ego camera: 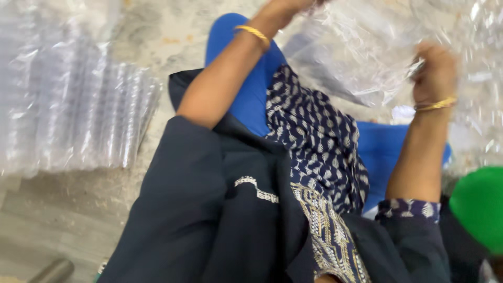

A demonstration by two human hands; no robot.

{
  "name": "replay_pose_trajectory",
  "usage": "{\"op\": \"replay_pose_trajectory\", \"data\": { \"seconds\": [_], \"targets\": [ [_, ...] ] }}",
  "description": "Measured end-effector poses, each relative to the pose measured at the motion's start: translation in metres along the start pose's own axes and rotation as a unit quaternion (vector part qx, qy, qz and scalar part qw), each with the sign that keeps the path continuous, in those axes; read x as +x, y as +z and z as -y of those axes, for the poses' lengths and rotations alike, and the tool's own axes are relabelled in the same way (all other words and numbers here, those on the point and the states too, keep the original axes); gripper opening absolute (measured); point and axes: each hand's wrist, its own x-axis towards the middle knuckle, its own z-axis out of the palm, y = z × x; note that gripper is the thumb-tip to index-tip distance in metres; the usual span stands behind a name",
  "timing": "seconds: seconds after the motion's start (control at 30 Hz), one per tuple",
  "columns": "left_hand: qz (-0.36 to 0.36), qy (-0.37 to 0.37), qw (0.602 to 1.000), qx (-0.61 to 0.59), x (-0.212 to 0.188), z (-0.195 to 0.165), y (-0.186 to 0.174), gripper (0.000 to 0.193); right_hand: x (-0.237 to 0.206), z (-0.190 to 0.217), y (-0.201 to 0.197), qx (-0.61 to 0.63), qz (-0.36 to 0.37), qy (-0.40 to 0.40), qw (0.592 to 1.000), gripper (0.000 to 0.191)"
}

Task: The person sits cross-legged on the floor and packs small clear glass items into a plastic bubble wrap sleeve. They pick up the glass items one by one, insert them into the sleeve, and then place the filled sleeve aside.

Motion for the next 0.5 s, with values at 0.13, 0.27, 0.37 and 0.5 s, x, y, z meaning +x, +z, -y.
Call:
{"op": "replay_pose_trajectory", "data": {
  "seconds": [0.13,0.27,0.37,0.5],
  "targets": [
    [-0.06,-0.034,0.997,-0.021,-0.009,0.01,-0.007,0.023,0.004,-0.075,0.025,0.075,-0.043,0.231,0.969,0.005],
    [-0.023,0.033,0.997,-0.069,0.009,-0.004,-0.031,0.042,-0.001,-0.093,0.031,0.148,-0.032,0.243,0.958,0.011],
    [0.101,0.116,0.976,-0.154,0.039,-0.054,-0.038,0.074,0.004,-0.081,0.035,0.172,0.015,0.223,0.959,0.014],
    [0.227,0.236,0.925,0.194,0.046,-0.125,-0.009,0.089,0.008,-0.077,0.045,0.13,-0.025,0.225,0.965,0.004]
  ]
}}
